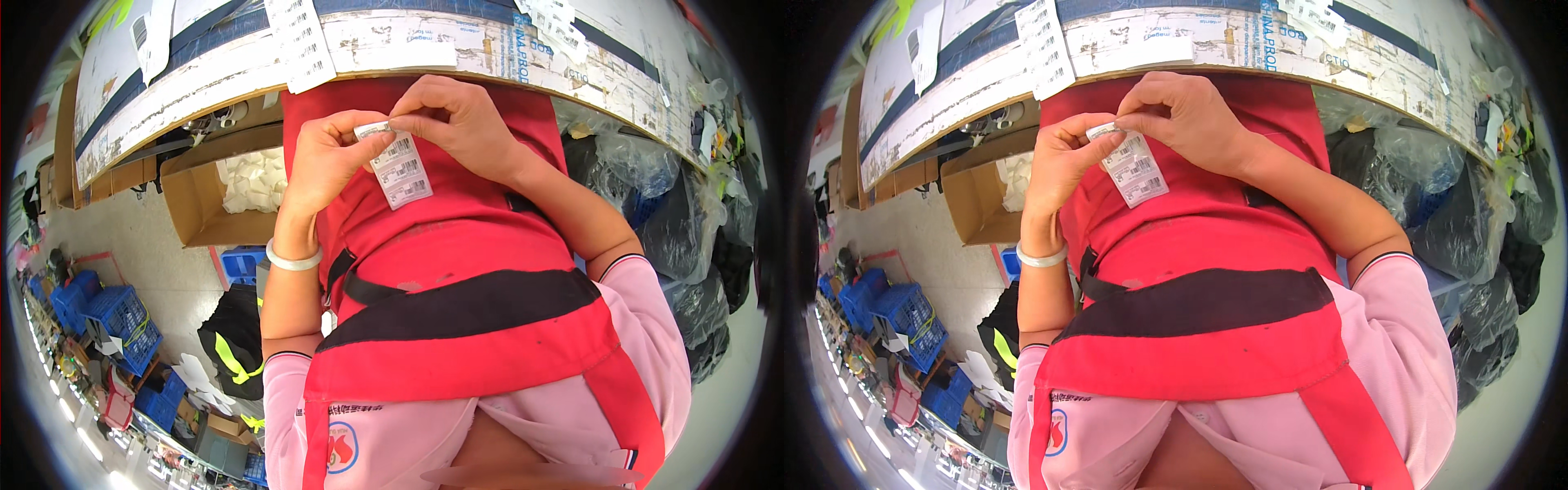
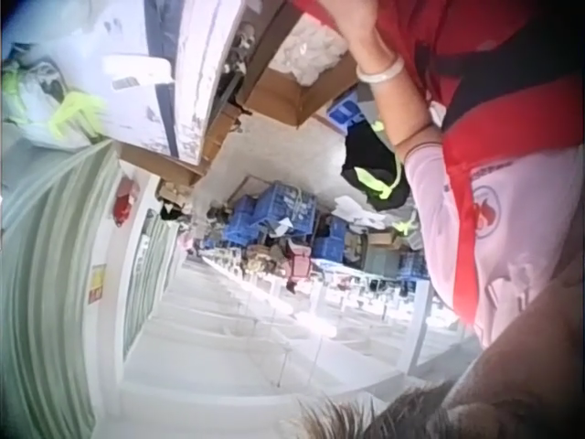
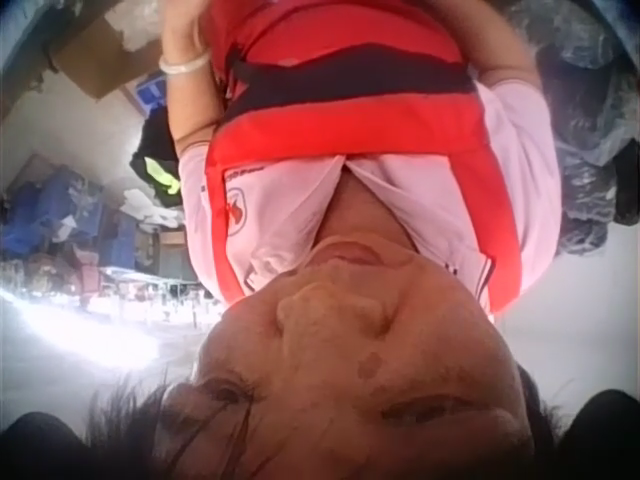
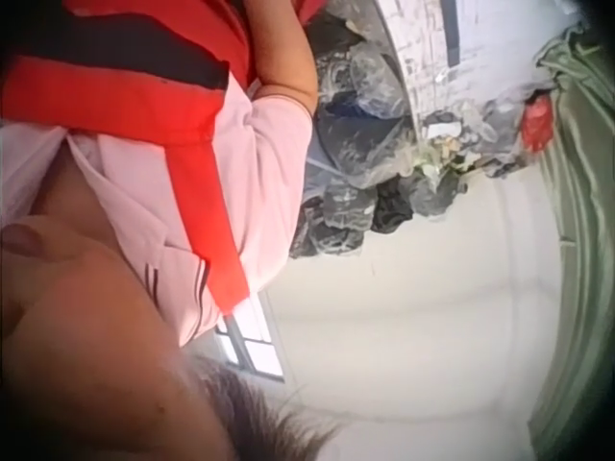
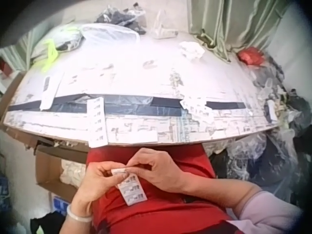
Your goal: Manually applying printed adhesive labels to a base material or component on a production line workbench.
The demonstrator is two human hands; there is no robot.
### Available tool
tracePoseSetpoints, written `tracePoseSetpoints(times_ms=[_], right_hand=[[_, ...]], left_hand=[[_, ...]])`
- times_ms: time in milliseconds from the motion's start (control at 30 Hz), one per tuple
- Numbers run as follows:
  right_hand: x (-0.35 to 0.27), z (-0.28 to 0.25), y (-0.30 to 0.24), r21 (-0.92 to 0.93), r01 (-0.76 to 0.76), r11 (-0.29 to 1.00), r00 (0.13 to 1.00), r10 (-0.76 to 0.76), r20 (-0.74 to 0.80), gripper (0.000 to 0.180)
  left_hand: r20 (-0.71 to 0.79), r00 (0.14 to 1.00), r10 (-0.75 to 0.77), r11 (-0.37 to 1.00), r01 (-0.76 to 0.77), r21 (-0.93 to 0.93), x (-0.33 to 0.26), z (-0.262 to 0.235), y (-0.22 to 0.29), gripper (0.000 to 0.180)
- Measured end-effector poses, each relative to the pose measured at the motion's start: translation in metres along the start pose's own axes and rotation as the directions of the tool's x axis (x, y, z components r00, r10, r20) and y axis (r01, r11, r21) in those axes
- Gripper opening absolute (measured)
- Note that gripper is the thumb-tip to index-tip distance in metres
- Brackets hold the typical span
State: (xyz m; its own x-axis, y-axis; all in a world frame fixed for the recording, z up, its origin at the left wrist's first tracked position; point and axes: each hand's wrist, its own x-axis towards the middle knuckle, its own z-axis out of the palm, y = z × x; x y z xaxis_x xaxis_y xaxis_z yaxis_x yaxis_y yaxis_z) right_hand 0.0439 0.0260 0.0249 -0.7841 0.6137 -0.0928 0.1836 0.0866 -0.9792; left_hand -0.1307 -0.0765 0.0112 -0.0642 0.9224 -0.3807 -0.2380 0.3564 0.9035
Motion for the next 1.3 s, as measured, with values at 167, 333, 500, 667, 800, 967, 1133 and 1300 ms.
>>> tracePoseSetpoints(times_ms=[167,333,500,667,800,967,1133,1300], right_hand=[[0.004,-0.004,0.012,-0.498,0.29,0.817,0.928,-0.368,-0.063,0.008],[0.003,-0.008,0.002,-0.218,0.051,0.975,0.993,-0.073,-0.095,0.011],[0.003,-0.008,0.003,-0.099,0.015,0.995,0.999,-0.01,0.052,0.012],[0.004,-0.011,0.007,-0.187,0.078,0.979,0.997,-0.075,0.025,0.011],[0.015,-0.026,0.002,-0.093,-0.081,0.992,0.978,0.062,-0.198,0.016],[0.035,-0.06,0.009,-0.057,-0.183,0.981,0.967,0.169,-0.19,0.02],[0.043,-0.061,0.01,-0.046,-0.259,0.965,0.948,0.245,-0.204,0.021],[0.047,-0.059,0.014,-0.054,-0.269,0.962,0.948,0.254,-0.191,0.021]], left_hand=[[-0.019,1.0,-0.019,1.0,0.019,-0.002,0.005,-0.001,-0.009,0.017],[-0.047,0.998,-0.035,0.999,0.033,-0.041,0.005,-0.002,-0.012,0.016],[-0.011,1.0,-0.028,1.0,0.028,-0.013,0.005,0.002,-0.009,0.017],[0.06,0.997,-0.046,0.999,0.047,-0.011,0.002,0.001,-0.009,0.025],[0.113,0.986,-0.122,0.98,0.138,-0.147,0.009,-0.009,-0.017,0.04],[-0.145,0.983,-0.111,0.984,0.088,-0.156,0.018,-0.009,-0.048,0.039],[-0.161,0.982,-0.098,0.982,0.068,-0.178,0.023,-0.009,-0.053,0.028],[-0.159,0.982,-0.104,0.973,0.066,-0.223,0.023,-0.012,-0.053,0.025]])
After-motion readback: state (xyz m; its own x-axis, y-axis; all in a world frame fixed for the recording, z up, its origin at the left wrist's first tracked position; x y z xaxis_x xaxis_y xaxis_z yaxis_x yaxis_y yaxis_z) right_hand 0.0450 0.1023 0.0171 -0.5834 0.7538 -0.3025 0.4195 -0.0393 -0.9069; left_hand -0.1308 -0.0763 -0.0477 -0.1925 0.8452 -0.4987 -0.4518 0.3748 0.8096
